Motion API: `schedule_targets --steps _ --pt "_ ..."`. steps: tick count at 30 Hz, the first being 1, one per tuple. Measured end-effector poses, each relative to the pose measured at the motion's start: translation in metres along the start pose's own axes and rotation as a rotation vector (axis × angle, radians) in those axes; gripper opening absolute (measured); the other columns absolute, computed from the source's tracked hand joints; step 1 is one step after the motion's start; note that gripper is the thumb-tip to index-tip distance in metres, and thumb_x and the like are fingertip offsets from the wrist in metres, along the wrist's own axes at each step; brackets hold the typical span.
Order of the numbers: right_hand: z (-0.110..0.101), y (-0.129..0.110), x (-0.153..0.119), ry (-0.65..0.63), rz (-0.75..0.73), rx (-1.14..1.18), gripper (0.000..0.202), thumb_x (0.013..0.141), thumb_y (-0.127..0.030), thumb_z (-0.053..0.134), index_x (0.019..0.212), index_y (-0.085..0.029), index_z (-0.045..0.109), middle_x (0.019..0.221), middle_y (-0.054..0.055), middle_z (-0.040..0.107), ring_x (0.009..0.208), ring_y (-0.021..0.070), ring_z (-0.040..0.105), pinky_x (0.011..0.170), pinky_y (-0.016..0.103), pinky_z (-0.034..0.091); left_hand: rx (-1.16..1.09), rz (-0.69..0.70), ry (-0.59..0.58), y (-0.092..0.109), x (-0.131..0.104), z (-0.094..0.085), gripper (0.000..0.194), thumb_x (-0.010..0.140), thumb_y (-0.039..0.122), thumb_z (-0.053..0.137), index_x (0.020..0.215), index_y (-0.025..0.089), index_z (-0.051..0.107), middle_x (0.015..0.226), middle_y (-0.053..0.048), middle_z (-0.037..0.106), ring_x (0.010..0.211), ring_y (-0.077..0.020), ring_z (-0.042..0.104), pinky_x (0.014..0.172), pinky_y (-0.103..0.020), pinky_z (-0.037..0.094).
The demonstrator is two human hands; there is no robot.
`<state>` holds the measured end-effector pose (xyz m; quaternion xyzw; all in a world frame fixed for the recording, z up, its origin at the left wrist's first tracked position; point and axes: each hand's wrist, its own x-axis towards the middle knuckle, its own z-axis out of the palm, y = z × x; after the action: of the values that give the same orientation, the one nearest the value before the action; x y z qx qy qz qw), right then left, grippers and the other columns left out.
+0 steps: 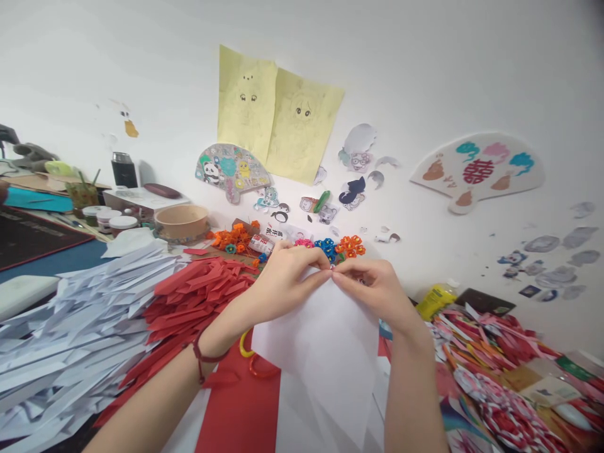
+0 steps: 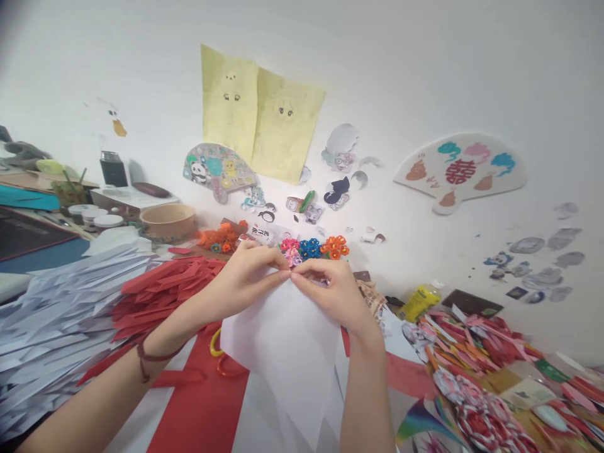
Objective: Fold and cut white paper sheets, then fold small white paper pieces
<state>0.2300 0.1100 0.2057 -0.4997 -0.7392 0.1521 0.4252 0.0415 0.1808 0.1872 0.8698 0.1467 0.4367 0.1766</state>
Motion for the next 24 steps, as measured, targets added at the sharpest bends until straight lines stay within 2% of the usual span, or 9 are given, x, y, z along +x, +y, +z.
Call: schedule_targets --steps 11,24 --pt "0.009 -0.003 0.001 0.144 -0.147 0.147 0.010 0.084 -0.022 0.067 0.074 -0.020 0.068 0.070 -0.002 0.064 0.065 0.0111 0.056 0.060 0.023 0.042 -0.033 0.070 0.158 0.013 -0.004 -0.001 0.011 0.095 0.023 0.054 0.087 0.019 0.060 0.085 0.004 0.067 0.079 -0.0122 0.056 0.084 -0.032 0.032" --pt "0.012 -0.003 0.003 0.197 -0.179 0.199 0.010 0.084 -0.021 0.067 0.075 -0.021 0.068 0.070 -0.002 0.065 0.064 0.0112 0.057 0.057 0.022 0.042 -0.026 0.101 0.244 0.017 -0.005 0.002 0.010 0.095 0.022 0.054 0.086 0.019 0.058 0.083 0.003 0.065 0.079 -0.0127 0.053 0.081 -0.031 0.034"
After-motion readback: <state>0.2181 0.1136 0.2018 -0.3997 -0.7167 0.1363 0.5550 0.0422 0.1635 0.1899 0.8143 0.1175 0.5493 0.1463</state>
